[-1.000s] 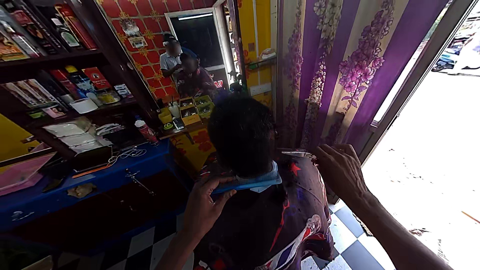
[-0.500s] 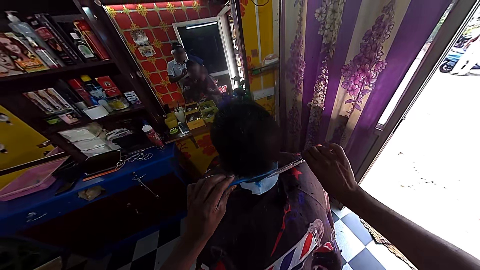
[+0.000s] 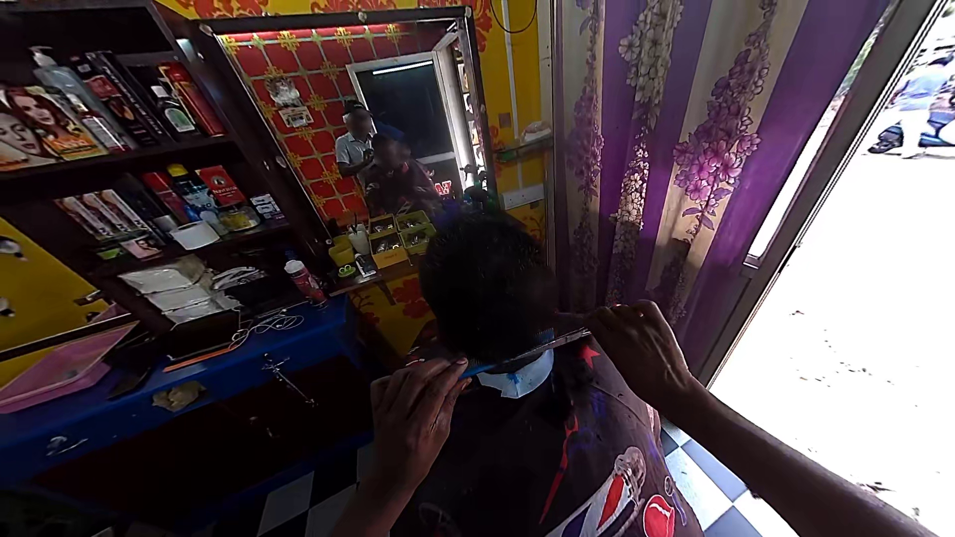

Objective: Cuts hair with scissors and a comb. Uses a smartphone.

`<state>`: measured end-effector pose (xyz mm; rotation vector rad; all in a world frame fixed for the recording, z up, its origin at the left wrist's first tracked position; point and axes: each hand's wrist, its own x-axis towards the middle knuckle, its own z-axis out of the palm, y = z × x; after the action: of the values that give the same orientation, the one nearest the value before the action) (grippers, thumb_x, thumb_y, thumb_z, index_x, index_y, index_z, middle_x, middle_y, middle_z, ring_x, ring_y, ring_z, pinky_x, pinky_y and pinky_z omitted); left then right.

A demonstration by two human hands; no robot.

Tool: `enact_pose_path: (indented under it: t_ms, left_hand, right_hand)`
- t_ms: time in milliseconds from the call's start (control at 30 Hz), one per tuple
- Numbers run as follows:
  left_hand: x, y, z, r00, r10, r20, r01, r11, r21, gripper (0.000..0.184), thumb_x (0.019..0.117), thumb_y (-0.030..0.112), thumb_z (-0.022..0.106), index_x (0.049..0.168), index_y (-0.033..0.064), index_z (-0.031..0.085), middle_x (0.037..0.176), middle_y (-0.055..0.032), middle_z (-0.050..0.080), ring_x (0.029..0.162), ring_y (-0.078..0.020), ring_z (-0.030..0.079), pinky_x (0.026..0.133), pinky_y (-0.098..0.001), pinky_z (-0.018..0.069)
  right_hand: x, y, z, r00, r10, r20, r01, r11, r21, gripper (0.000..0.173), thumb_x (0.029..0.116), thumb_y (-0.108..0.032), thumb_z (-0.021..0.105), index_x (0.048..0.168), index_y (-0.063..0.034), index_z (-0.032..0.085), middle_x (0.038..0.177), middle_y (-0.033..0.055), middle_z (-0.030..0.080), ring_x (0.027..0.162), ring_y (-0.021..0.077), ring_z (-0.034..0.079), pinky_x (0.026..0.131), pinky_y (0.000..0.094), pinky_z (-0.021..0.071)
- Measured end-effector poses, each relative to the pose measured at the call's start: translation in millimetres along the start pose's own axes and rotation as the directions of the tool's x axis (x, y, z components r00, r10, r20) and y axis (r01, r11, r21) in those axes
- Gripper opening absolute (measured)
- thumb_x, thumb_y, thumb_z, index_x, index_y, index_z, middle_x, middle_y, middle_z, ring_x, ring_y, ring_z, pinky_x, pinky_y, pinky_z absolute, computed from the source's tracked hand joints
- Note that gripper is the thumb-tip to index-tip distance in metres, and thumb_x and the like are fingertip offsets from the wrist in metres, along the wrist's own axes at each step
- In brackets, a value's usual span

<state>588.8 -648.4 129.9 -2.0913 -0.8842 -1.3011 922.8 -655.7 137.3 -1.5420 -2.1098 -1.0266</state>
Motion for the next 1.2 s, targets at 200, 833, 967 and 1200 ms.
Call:
enact_pose_path:
  t_ms: [200, 833, 967, 1200]
  left_hand:
    - [3.2, 0.3, -0.4, 1.000, 0.011, -0.020, -0.011, 1.000, 0.009, 0.025, 0.0950, 0.032, 0.072, 0.119, 0.0237, 0.071, 0.111, 0.0012, 0.069, 0.097, -0.0125, 0.061, 0.085, -0.0357, 0.0407]
    - [14.2, 5.7, -5.5, 0.998, 0.028, -0.052, -0.026, 0.999, 0.042, 0.026, 0.0952, 0.033, 0.072, 0.120, 0.0249, 0.069, 0.110, 0.0022, 0.068, 0.095, -0.0120, 0.061, 0.085, -0.0354, 0.0395]
    - [15.9, 6.0, -4.8, 0.997, 0.043, -0.066, -0.040, 0.998, 0.047, 0.027, 0.0951, 0.032, 0.072, 0.121, 0.0254, 0.069, 0.111, 0.0027, 0.068, 0.096, -0.0114, 0.061, 0.085, -0.0348, 0.0392]
    - [19.9, 7.2, -7.3, 0.997, 0.042, -0.069, -0.039, 0.998, 0.045, 0.026, 0.0955, 0.032, 0.071, 0.120, 0.0248, 0.069, 0.111, 0.0024, 0.068, 0.096, -0.0112, 0.061, 0.085, -0.0348, 0.0388]
  right_hand:
    - [13.3, -4.9, -7.1, 0.998, -0.011, 0.054, 0.013, 0.999, -0.037, 0.031, 0.0822, 0.007, 0.074, 0.108, -0.0098, 0.069, 0.098, 0.0075, 0.066, 0.092, 0.0266, 0.064, 0.077, 0.0425, 0.0478]
    - [7.9, 1.0, -3.4, 0.999, 0.047, -0.006, -0.046, 0.997, 0.061, 0.027, 0.0819, 0.008, 0.073, 0.101, -0.0113, 0.073, 0.093, 0.0055, 0.072, 0.085, 0.0241, 0.068, 0.080, 0.0429, 0.0510]
    - [17.5, -5.2, -8.2, 0.998, 0.067, 0.013, -0.067, 0.996, 0.055, 0.033, 0.0808, 0.006, 0.075, 0.108, -0.0113, 0.069, 0.104, 0.0057, 0.068, 0.099, 0.0269, 0.064, 0.080, 0.0431, 0.0490]
    - [12.8, -2.1, -9.6, 0.999, 0.029, -0.033, -0.026, 0.995, 0.091, 0.026, 0.0825, 0.008, 0.073, 0.099, -0.0118, 0.073, 0.088, 0.0045, 0.071, 0.082, 0.0228, 0.068, 0.073, 0.0388, 0.0514]
